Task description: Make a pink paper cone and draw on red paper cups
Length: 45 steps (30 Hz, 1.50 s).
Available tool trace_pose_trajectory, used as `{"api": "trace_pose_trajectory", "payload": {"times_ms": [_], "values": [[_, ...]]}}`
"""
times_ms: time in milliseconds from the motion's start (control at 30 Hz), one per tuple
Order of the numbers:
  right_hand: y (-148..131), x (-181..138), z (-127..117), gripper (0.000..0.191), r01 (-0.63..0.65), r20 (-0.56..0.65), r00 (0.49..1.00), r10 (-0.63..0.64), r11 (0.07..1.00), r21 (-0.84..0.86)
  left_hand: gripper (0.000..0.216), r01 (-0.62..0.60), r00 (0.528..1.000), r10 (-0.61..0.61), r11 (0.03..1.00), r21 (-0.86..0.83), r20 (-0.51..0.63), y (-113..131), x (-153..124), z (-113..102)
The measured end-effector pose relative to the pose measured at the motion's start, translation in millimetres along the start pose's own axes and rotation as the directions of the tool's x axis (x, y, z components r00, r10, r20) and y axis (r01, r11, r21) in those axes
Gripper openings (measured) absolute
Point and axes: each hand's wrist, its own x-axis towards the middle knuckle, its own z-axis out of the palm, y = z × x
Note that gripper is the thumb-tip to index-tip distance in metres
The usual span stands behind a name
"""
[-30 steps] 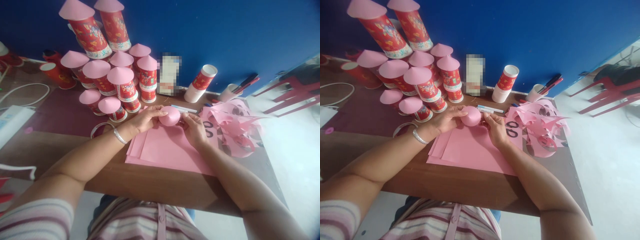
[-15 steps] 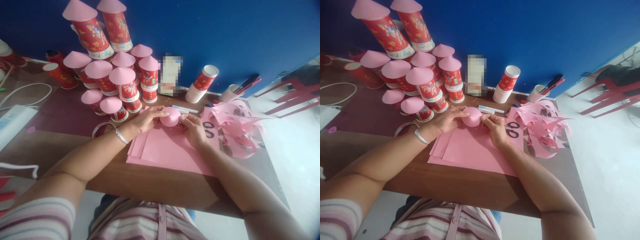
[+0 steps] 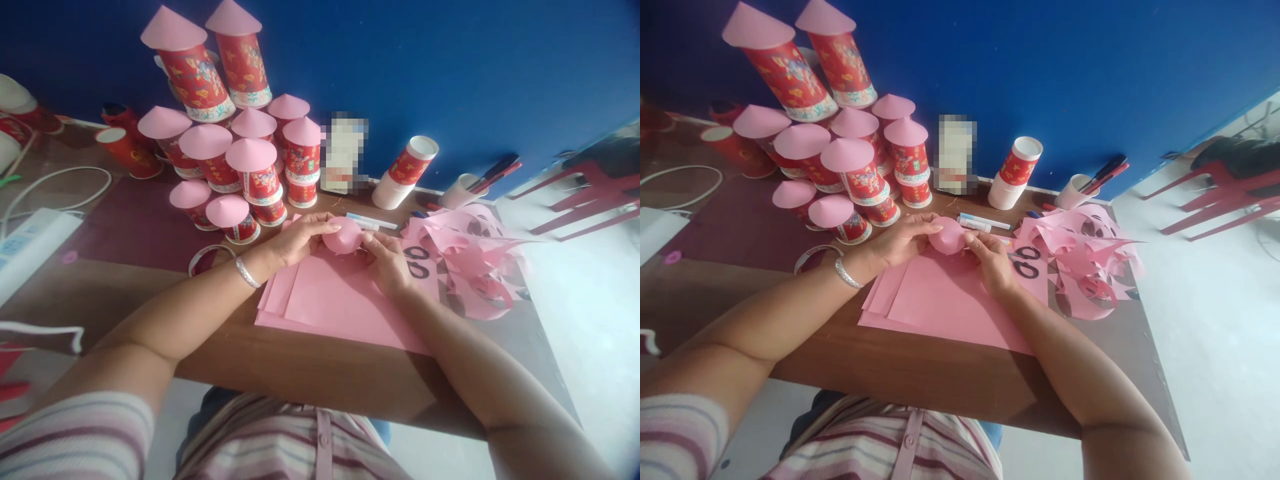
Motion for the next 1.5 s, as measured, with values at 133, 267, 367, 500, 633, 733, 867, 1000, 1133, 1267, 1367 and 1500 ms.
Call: {"api": "trace_pose_trajectory", "payload": {"times_ms": [133,267,367,500,633,733,867,1000,1133,1267,1367,1500], "values": [[-1,-2,4,0.038,0.007,0.046,0.999,-0.007,1.0,-0.004,0.028,-0.024,1.0,0.024,1.0,0.009,0.016,-1,1,2],[2,-3,5,0.036,-0.011,0.046,0.999,0.011,1.0,0.005,0.029,-0.038,0.999,0.037,0.999,0.024,0.016,0,-1,6],[6,-2,4,0.033,-0.015,0.031,0.999,0.015,1.0,-0.011,0.03,-0.034,0.999,0.034,0.999,0.038,0.012,1,-3,10],[8,-2,2,0.032,-0.026,0.034,0.999,0.027,0.999,-0.031,0.029,-0.02,1.0,0.02,0.998,0.054,0.002,1,-4,11],[6,-2,4,0.037,-0.032,0.028,0.999,0.033,0.999,-0.031,0.029,-0.03,1.0,0.03,0.999,0.03,0.001,-1,-2,9],[4,-2,4,0.037,0.005,0.023,1.0,-0.005,1.0,-0.023,0.028,-0.045,0.999,0.044,0.999,-0.03,-0.017,-4,1,5],[4,1,-1,0.032,0.068,-0.063,0.995,-0.073,0.995,-0.07,0.026,-0.053,0.996,0.046,0.994,-0.091,-0.078,-7,3,3],[6,2,-4,0.033,0.095,-0.08,0.991,-0.107,0.986,-0.138,0.027,-0.03,0.99,0.016,0.995,-0.095,-0.139,-8,3,4],[8,1,-4,0.038,0.105,-0.05,0.992,-0.118,0.973,-0.205,0.026,-0.022,0.992,0.008,0.994,-0.112,-0.129,-7,0,8],[8,1,-4,0.039,0.111,-0.036,0.992,-0.123,0.966,-0.235,0.025,0.005,0.995,-0.018,0.991,-0.131,-0.099,-7,0,9],[8,1,-5,0.039,0.116,-0.009,0.992,-0.123,0.96,-0.256,0.023,-0.009,0.997,-0.003,0.988,-0.157,-0.077,-9,2,8],[7,2,-3,0.038,0.112,-0.002,0.993,-0.116,0.963,-0.245,0.022,-0.036,0.995,0.014,0.975,-0.219,-0.101,-9,3,5]]}}
